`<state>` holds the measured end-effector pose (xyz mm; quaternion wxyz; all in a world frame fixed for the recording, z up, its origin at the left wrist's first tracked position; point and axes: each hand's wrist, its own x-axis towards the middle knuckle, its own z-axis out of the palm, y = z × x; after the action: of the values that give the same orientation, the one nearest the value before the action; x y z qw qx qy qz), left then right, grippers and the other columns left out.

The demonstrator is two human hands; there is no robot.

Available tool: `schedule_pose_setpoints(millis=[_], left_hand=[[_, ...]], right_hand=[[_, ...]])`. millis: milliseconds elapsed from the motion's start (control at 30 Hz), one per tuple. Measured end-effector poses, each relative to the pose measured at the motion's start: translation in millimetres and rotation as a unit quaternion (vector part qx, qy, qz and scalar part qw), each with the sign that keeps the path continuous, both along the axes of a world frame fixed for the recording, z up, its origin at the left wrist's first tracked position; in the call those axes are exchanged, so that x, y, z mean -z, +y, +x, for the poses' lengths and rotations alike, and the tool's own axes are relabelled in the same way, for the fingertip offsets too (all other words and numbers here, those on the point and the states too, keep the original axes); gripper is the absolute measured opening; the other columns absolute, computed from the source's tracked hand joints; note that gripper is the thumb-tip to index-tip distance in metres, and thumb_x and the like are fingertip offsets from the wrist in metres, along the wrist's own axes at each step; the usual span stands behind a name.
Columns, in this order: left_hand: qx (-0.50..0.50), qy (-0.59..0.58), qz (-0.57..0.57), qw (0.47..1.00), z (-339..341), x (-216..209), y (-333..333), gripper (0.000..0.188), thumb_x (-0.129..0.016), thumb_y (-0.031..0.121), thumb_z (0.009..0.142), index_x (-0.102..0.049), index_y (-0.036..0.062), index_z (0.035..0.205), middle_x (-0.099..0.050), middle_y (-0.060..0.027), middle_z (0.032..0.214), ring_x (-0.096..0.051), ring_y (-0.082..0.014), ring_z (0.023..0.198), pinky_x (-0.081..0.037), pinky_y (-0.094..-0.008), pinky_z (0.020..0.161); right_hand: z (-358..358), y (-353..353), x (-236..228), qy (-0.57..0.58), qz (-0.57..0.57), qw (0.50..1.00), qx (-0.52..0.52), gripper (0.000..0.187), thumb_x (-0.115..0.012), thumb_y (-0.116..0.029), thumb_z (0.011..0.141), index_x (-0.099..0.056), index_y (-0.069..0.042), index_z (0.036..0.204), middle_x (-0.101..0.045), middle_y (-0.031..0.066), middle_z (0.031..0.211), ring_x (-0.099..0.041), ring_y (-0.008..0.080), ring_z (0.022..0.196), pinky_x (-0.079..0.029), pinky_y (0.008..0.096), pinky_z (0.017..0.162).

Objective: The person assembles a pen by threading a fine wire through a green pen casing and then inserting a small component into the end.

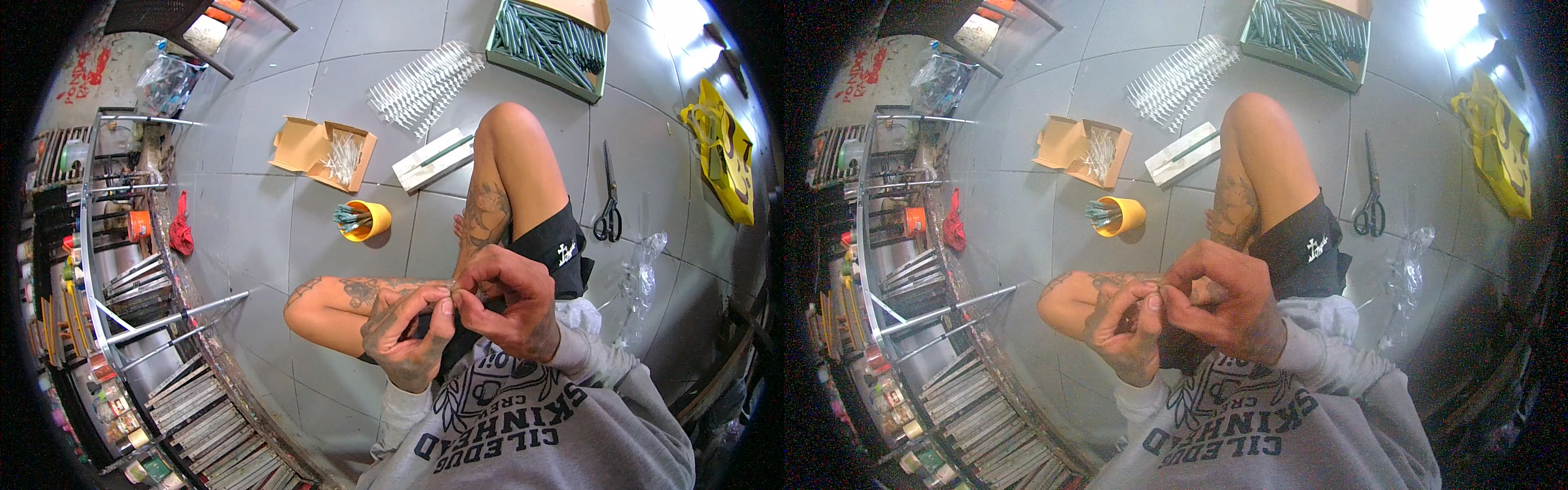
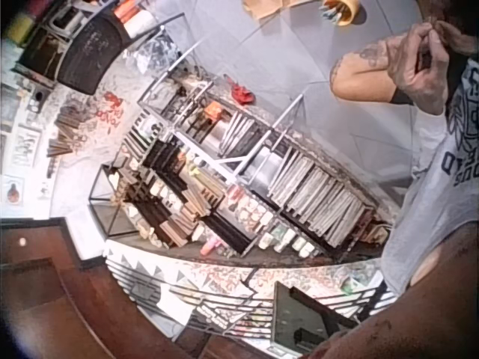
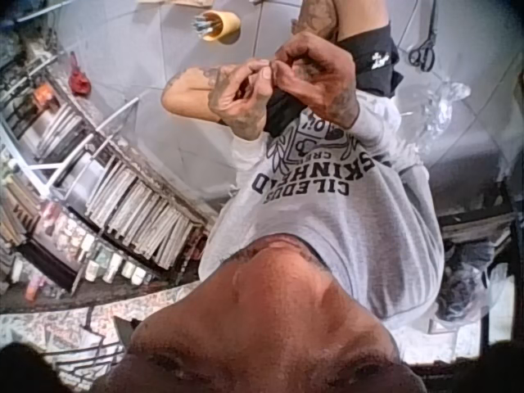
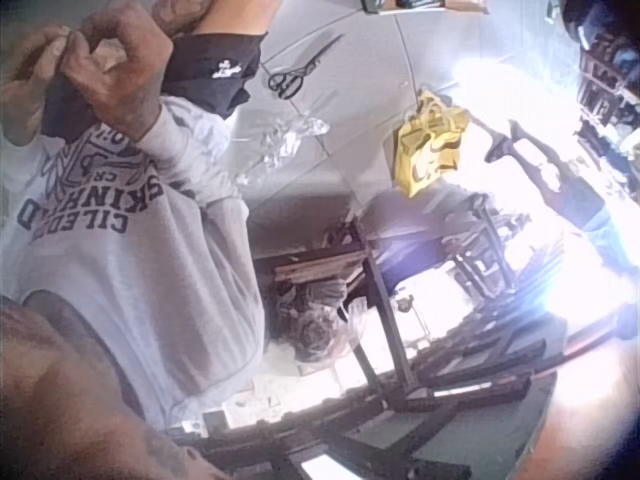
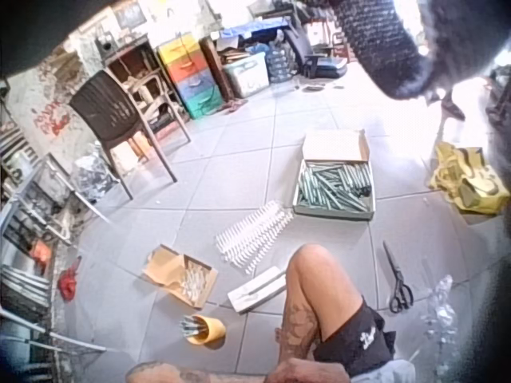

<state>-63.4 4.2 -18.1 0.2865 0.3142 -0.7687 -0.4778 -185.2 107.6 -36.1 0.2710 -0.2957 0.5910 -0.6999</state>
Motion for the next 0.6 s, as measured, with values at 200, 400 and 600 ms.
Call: schedule_pose_setpoints(millis=[200,400,600], left_hand=[[0.004,0.019,-0.026,0.999,-3.2,2.0,-1.7,0.01,-0.077,0.008,0.078,-0.074,0.0033,0.086,-0.071,-0.0007,0.081,-0.043,-0.009,0.066,-0.033,-0.0242,0.056],[-0.004,0.065,0.021,0.998,-2.7,13.8,0.7,0.012,-0.075,0.008,0.079,-0.07,0.0006,0.088,-0.065,-0.0003,0.076,-0.038,-0.0086,0.064,-0.032,-0.0241,0.058],[-0.023,0.074,0.121,0.99,-2.0,10.7,6.5,0.01,-0.073,0.003,0.084,-0.07,-0.0017,0.093,-0.056,0.0026,0.081,-0.035,-0.0026,0.063,-0.029,-0.0191,0.055]], right_hand=[[0.8,-1.8,0.5,0.048,-0.016,0.999,0.01,0.01,-0.073,-0.003,0.082,-0.064,-0.002,0.088,-0.065,0.0088,0.081,-0.065,0.018,0.071,-0.051,0.0303,0.064],[1.6,-1.8,0.6,0.049,-0.015,0.999,0.003,0.011,-0.073,-0.005,0.083,-0.064,-0.001,0.09,-0.065,0.0093,0.082,-0.065,0.0181,0.071,-0.051,0.0303,0.064],[2.3,0.1,0.4,-0.044,0.006,0.999,-0.026,0.01,-0.071,-0.007,0.087,-0.065,-0.001,0.091,-0.066,0.0081,0.082,-0.064,0.0143,0.074,-0.051,0.0285,0.067]])
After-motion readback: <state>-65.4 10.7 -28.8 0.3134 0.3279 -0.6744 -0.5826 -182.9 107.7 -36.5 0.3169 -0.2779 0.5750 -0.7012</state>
